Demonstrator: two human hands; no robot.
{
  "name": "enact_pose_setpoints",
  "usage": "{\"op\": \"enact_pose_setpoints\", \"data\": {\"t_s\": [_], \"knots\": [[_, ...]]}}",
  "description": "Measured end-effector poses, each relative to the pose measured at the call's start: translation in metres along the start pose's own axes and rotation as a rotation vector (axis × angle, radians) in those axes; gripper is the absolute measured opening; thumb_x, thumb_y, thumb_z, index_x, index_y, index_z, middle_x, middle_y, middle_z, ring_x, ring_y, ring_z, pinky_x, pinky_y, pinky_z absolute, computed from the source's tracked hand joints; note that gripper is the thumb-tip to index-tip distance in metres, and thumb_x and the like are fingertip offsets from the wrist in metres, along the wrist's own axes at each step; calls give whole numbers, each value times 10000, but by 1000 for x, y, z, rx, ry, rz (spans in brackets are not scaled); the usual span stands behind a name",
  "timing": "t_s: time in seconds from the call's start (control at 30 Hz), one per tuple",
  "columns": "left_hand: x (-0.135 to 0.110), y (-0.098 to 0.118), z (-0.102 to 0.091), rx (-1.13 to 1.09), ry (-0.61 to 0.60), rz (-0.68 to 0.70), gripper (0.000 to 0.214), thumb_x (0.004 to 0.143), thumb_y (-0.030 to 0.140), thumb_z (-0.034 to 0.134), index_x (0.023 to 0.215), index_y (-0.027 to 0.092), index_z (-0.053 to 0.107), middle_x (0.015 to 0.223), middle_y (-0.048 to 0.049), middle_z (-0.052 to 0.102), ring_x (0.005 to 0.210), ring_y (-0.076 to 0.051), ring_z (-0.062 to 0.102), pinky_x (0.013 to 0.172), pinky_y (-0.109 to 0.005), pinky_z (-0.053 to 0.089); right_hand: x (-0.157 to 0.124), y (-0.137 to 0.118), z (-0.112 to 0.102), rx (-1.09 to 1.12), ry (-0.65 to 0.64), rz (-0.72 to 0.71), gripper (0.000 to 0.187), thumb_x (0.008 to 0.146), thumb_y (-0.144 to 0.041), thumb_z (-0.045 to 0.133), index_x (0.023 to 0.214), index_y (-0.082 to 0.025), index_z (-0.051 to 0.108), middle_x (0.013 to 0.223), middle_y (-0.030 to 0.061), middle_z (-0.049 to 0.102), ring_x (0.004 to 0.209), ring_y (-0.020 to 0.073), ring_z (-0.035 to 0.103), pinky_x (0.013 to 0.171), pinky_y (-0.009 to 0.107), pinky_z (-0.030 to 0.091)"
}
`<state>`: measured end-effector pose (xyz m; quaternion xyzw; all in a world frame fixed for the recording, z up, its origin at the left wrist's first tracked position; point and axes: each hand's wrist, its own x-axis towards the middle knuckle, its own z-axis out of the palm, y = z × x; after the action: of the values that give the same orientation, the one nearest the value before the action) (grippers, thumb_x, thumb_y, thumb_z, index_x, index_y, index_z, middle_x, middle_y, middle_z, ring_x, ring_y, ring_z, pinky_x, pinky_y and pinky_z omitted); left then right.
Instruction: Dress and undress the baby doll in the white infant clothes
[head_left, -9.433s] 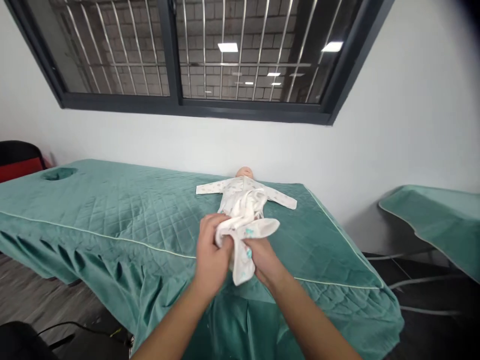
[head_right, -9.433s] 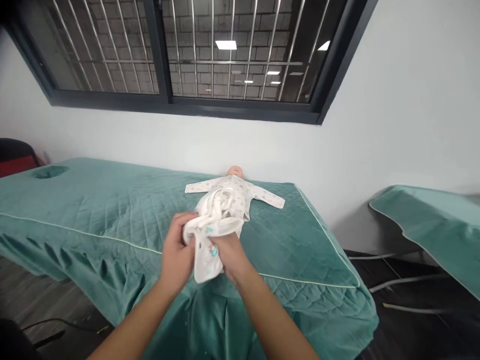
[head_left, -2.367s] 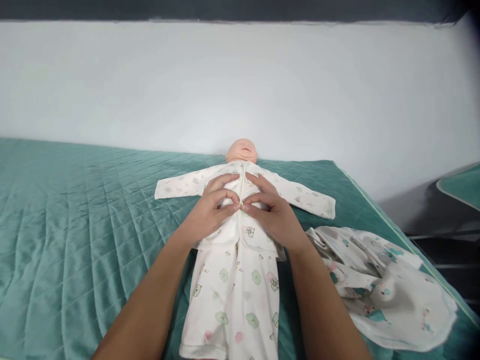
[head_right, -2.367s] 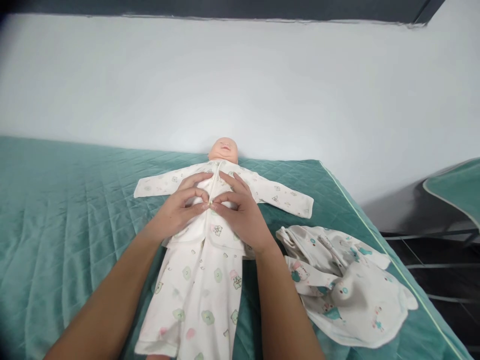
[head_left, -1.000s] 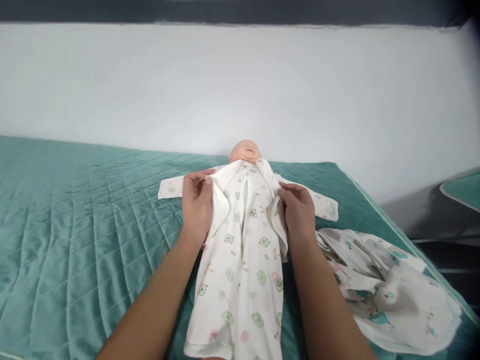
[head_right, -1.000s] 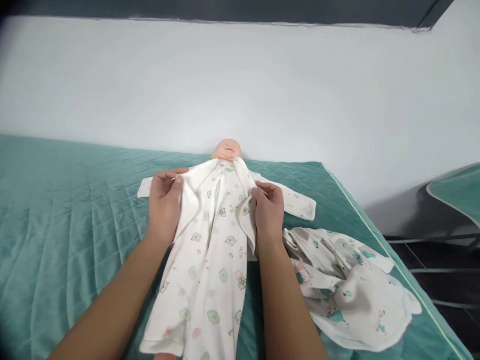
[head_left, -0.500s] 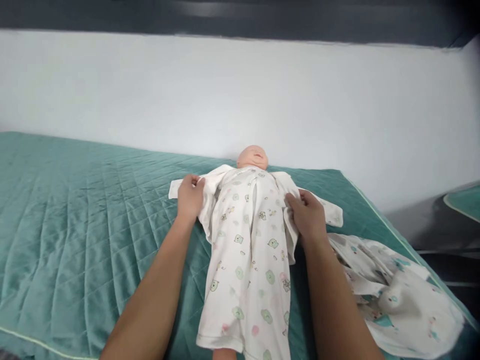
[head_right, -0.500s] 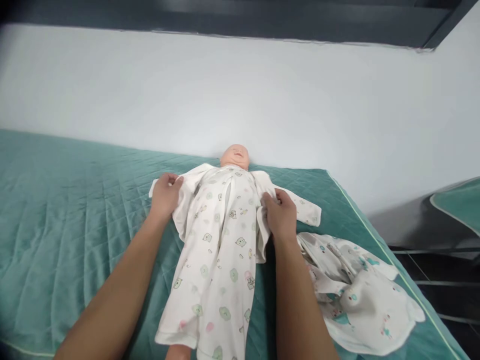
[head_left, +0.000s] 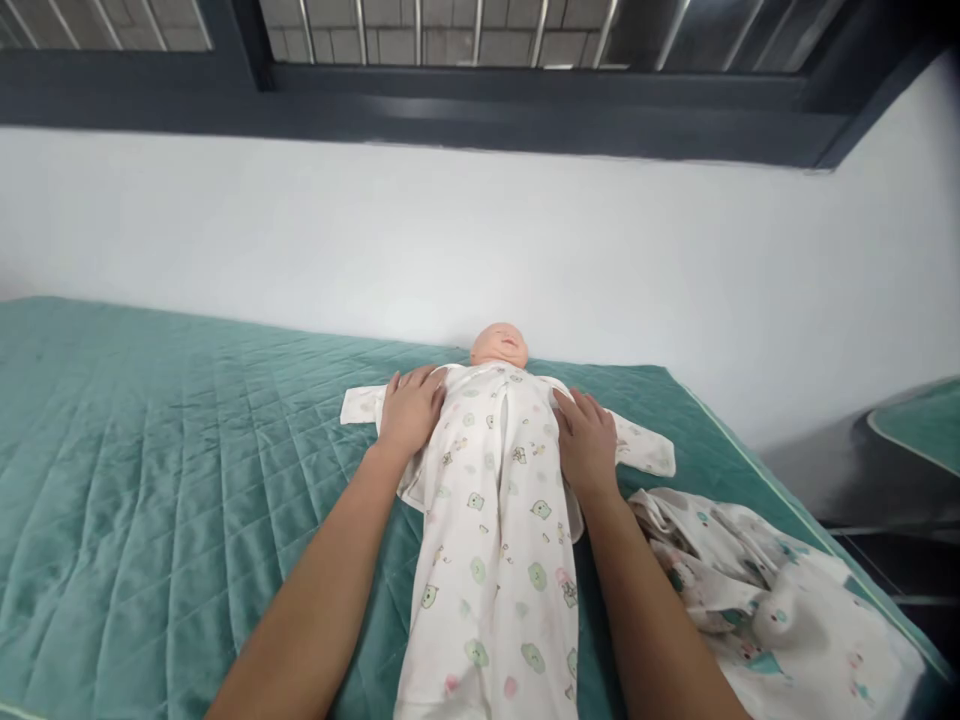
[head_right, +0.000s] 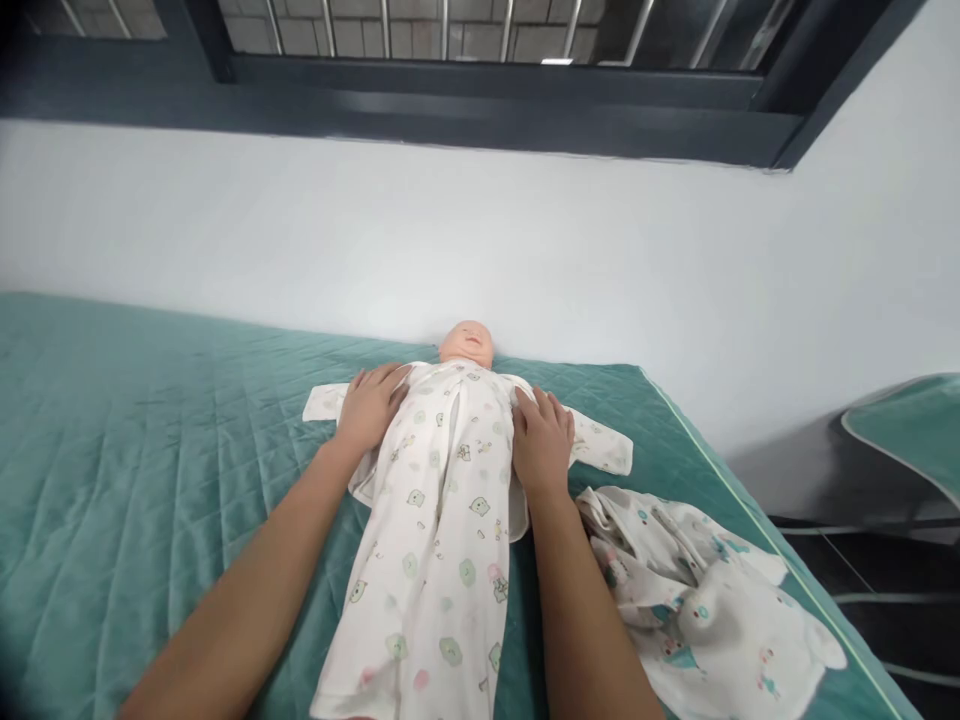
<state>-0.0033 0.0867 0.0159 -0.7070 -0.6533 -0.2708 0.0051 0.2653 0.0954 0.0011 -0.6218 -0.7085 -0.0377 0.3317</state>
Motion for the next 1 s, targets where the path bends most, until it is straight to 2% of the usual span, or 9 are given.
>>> {"op": "enact_pose_setpoints", "data": {"t_s": [0.23,0.47,0.53,0.6,0.7,0.77,0.87,0.93,1.0], "knots": [[8,-5,1,116,17,-98,448,997,226,329,1375,240,570,1316,-102,664,1239,-286,579,1066,-447,387,13,1,-11,-49,-48,68,428,1013,-303,324,1276,-269,661,1332,75,671,1283,285,538,1162,550,224],[11,-17,0,44,36,-200,437,1001,213,317,1325,240,609,1300,-89,687,1209,-262,621,1020,-413,428,43,34,-20,-31,-165,311,395,920,-285,398,1056,-242,767,1082,107,769,996,286,682,895,416,455],[13,-21,-2,25,24,-255,428,1000,218,329,1311,240,622,1311,-93,683,1208,-260,628,1003,-400,444,43,39,-18,1,-156,325,393,920,-315,400,1049,-249,765,1101,90,765,1006,279,680,876,402,471],[14,-24,-3,13,7,-295,429,999,228,335,1322,226,618,1316,-107,679,1209,-280,626,1002,-418,449,38,35,-19,74,-72,257,394,934,-363,399,1049,-232,752,1156,88,744,1088,280,652,945,418,462],[14,-24,-3,10,1,-302,433,999,244,347,1349,191,595,1307,-139,679,1212,-311,615,1022,-461,434,26,12,-31,257,123,87,403,962,-431,408,1104,-207,711,1247,104,691,1224,277,578,1072,451,400],[13,-23,-3,-6,3,-282,417,1000,251,353,1324,185,609,1301,-140,682,1210,-307,614,1034,-466,425,21,-15,-43,374,145,36,379,973,-450,434,1166,-227,673,1257,92,674,1210,260,585,1043,433,432],[12,-22,-4,-36,-13,-271,385,998,259,368,1260,201,644,1288,-125,691,1207,-294,617,1050,-466,415,24,-68,-54,414,-97,-152,309,976,-408,480,1206,-275,638,1256,59,676,1149,239,624,984,406,477],[12,-22,-5,-47,-21,-276,374,996,270,378,1241,208,653,1277,-121,696,1202,-297,618,1057,-477,405,34,-105,-50,206,-252,-388,285,962,-317,500,1200,-256,644,1238,82,691,1178,270,608,1077,468,400],[12,-23,-7,-70,-15,-267,374,1000,285,374,1240,214,652,1277,-114,696,1205,-299,615,1065,-485,392,47,-138,-36,-62,-362,-539,281,947,-234,491,1169,-189,658,1194,134,699,1182,322,596,1125,554,311]]}}
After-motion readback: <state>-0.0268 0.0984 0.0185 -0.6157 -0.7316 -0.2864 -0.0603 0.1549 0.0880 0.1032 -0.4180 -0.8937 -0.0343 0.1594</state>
